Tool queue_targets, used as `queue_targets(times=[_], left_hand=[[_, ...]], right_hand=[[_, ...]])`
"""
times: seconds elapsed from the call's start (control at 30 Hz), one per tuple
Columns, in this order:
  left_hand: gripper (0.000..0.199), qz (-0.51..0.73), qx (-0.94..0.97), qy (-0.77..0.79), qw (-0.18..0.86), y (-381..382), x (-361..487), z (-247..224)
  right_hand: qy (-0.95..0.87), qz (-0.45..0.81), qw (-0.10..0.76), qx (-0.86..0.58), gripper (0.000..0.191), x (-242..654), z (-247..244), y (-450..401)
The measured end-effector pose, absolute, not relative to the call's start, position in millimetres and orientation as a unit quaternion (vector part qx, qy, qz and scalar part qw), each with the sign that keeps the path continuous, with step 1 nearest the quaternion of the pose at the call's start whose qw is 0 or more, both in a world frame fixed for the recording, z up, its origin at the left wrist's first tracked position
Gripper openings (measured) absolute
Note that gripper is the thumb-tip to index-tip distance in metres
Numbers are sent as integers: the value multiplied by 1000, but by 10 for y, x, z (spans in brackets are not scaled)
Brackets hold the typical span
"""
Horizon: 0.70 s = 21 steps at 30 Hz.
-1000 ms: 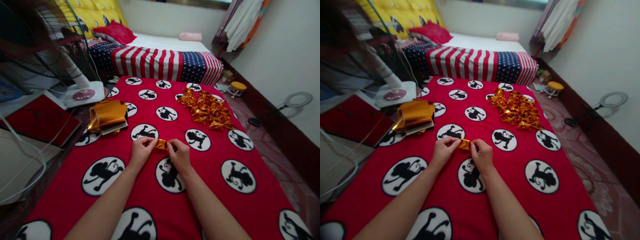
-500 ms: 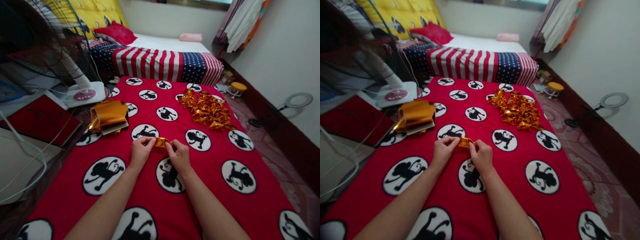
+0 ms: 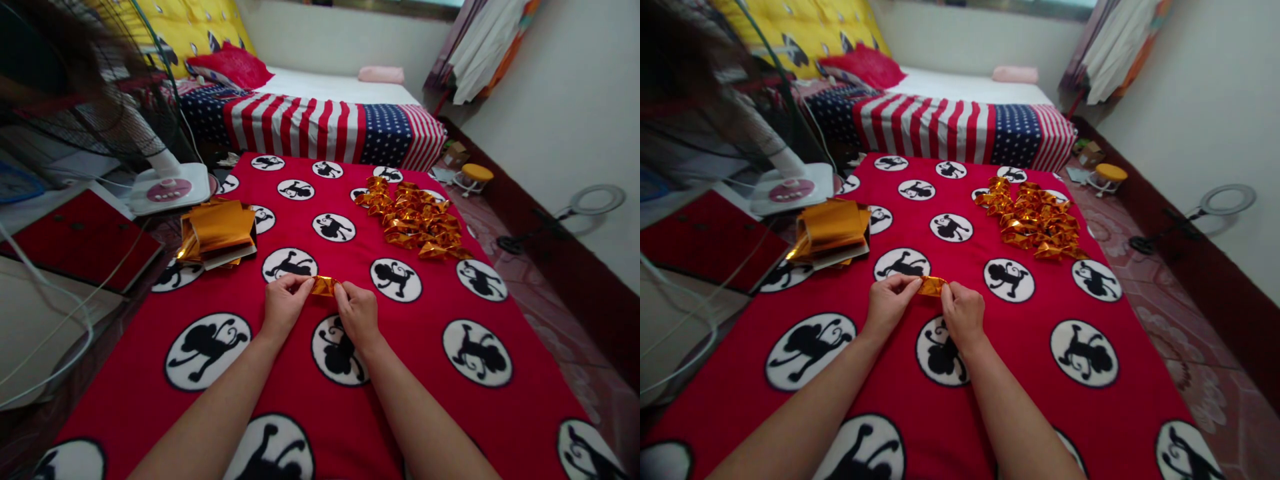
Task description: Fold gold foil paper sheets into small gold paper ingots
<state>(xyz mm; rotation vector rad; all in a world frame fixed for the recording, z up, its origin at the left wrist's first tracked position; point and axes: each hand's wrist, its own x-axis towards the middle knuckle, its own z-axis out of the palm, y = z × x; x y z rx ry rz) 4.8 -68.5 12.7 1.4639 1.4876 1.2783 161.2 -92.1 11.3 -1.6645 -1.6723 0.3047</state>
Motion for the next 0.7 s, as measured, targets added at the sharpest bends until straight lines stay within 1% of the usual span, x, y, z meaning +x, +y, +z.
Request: queue_targets(times=[0.2,0.7], left_hand=[[18,486,573,569,334,-697,51,103],[19,477,565,576,347,-696,48,112]], right_hand=[[-640,132,382,-654,43,1601,119,-932],[-605,211,421,-642,43,1610,101,-952]])
